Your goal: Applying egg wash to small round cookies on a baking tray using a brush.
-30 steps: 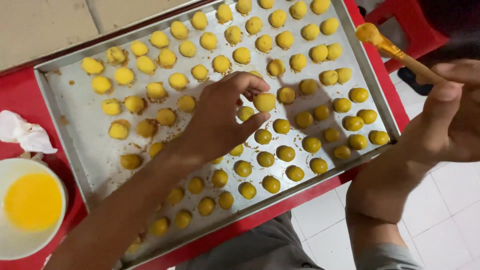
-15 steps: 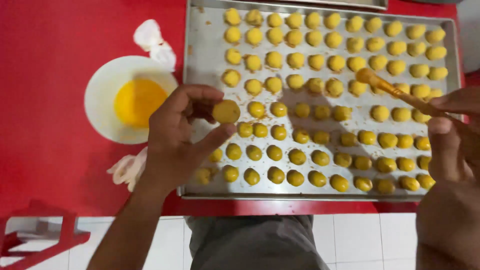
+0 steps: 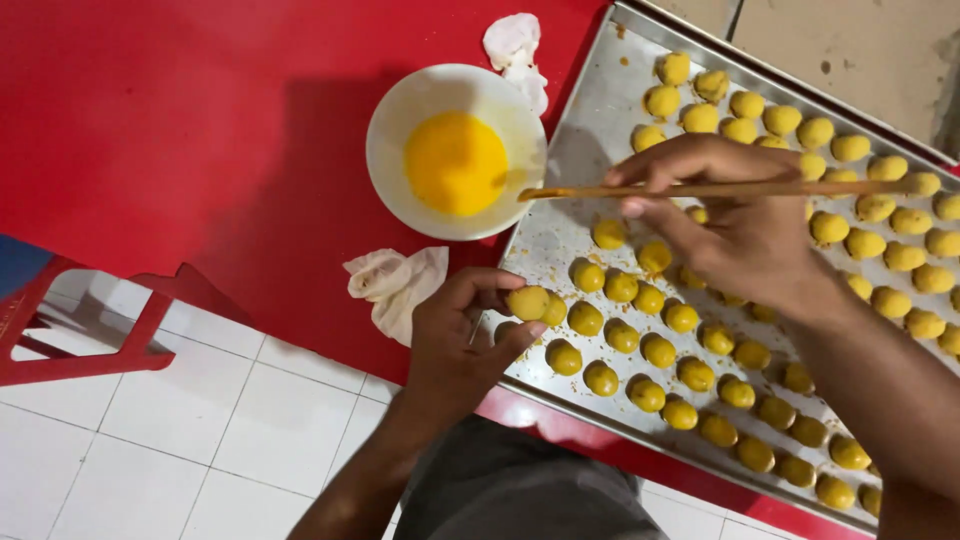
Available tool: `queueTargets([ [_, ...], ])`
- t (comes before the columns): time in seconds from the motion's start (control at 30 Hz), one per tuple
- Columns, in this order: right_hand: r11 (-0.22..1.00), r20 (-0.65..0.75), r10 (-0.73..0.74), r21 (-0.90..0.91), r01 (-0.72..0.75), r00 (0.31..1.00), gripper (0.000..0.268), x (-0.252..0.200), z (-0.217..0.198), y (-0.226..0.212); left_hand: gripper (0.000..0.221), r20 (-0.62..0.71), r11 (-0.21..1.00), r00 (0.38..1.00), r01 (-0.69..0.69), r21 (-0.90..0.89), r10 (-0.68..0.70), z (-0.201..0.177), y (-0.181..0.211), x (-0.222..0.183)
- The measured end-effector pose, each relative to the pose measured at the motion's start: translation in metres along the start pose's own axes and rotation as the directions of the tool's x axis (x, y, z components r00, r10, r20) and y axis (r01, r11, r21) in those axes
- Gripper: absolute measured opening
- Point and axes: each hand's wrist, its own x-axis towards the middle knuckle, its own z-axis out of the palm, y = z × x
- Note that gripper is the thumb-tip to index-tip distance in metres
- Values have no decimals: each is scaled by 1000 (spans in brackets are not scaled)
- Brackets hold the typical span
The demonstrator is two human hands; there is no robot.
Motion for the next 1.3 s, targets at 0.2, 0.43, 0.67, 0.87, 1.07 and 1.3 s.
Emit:
queueTargets([
  [0.2, 999, 58, 51, 2, -51, 997, 13, 19, 21, 8, 34, 35, 992, 994, -107, 73, 104, 2, 1, 8],
  [0.43, 994, 76, 105, -22, -104, 992, 13, 27, 29, 18, 33, 3, 991, 996, -88, 104, 88, 3, -2, 14],
  [0.67, 993, 81, 114, 3, -114, 990, 14, 30, 32, 15, 33, 30, 996, 997, -68, 61, 66, 3, 2, 15],
  [0.87, 997, 75, 80, 2, -80, 994, 14, 33, 27, 18, 33, 38, 1000, 999, -31, 3, 31, 3, -1, 14],
  [1.07, 991, 119, 130, 27, -134, 984, 13, 32, 29, 19, 35, 44, 998, 998, -42, 44, 40, 1, 1, 16],
  [1.3, 992, 58, 112, 57, -116, 992, 13, 31, 25, 22, 34, 65, 989, 989, -138, 53, 135, 2, -1, 17],
])
